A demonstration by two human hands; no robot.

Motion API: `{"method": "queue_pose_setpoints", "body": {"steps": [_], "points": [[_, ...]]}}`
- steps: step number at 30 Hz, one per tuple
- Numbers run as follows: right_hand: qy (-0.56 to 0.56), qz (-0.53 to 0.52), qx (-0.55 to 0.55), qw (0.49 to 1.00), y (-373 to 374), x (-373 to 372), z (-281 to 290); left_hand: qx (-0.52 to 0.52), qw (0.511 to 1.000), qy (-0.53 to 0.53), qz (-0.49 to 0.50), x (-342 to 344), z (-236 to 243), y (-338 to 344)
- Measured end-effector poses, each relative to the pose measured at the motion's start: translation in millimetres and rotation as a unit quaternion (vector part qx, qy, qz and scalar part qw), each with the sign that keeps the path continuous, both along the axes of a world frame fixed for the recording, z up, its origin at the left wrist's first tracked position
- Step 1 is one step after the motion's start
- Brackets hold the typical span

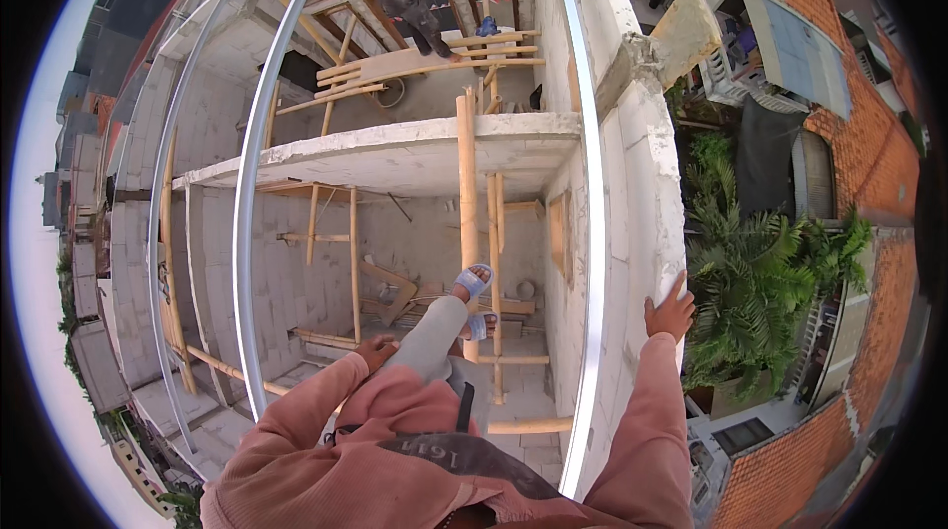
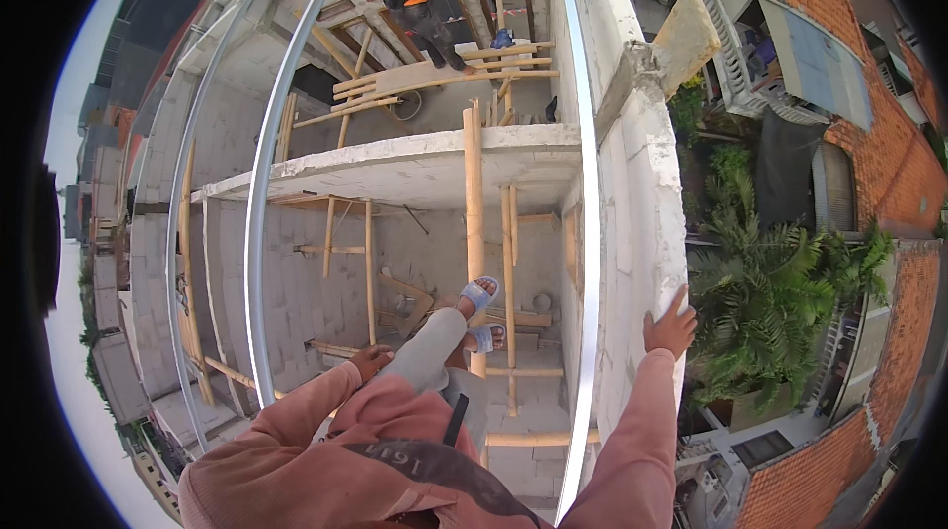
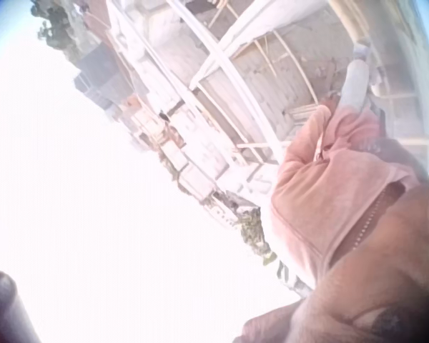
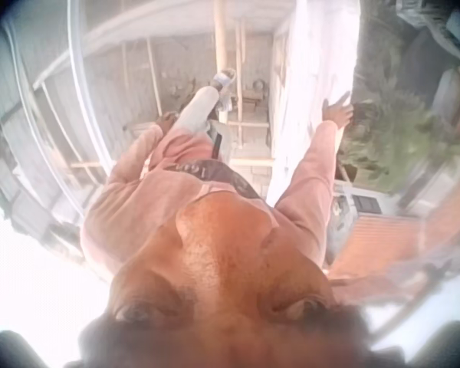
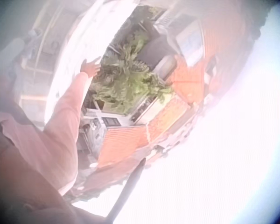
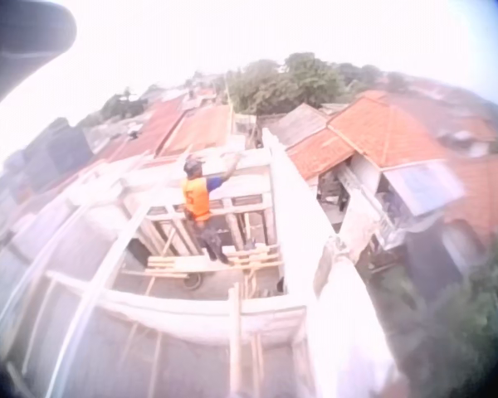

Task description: The person saws a white beam using a hand saw, measures the top of a concrete wall using a tape measure, and hammers a nail into the wall to secure the structure.

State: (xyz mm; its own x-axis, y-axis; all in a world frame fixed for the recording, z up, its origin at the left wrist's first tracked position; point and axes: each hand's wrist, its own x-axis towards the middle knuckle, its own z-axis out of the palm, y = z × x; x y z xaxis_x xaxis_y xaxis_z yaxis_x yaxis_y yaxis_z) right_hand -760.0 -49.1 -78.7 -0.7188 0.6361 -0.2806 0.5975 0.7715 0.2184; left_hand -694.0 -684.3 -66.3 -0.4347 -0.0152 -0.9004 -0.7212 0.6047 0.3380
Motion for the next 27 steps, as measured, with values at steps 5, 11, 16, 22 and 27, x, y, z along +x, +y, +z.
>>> {"method": "queue_pose_setpoints", "body": {"steps": [5,11,16,22,27], "points": [[0.02,0.003,0.002,1.0,1,0,-6,0.018,0.999,0.019,-0.021,-9,-7,0],[0.02,0.001,0.002,1.0,1,0,-4,-0.039,0.999,0.002,-0.019,-50,-10,4],[0.003,-0.01,-0.006,1.0,3,-2,4,-0.015,1.0,-0.015,0.019,-115,-15,26],[0.008,0.001,0.001,1.0,3,-2,-4,0.015,0.994,0.017,0.108,-147,-26,38],[0.005,-0.005,-0.023,1.0,3,-7,-2,-0.006,0.994,0.061,0.087,-158,-34,42]]}}
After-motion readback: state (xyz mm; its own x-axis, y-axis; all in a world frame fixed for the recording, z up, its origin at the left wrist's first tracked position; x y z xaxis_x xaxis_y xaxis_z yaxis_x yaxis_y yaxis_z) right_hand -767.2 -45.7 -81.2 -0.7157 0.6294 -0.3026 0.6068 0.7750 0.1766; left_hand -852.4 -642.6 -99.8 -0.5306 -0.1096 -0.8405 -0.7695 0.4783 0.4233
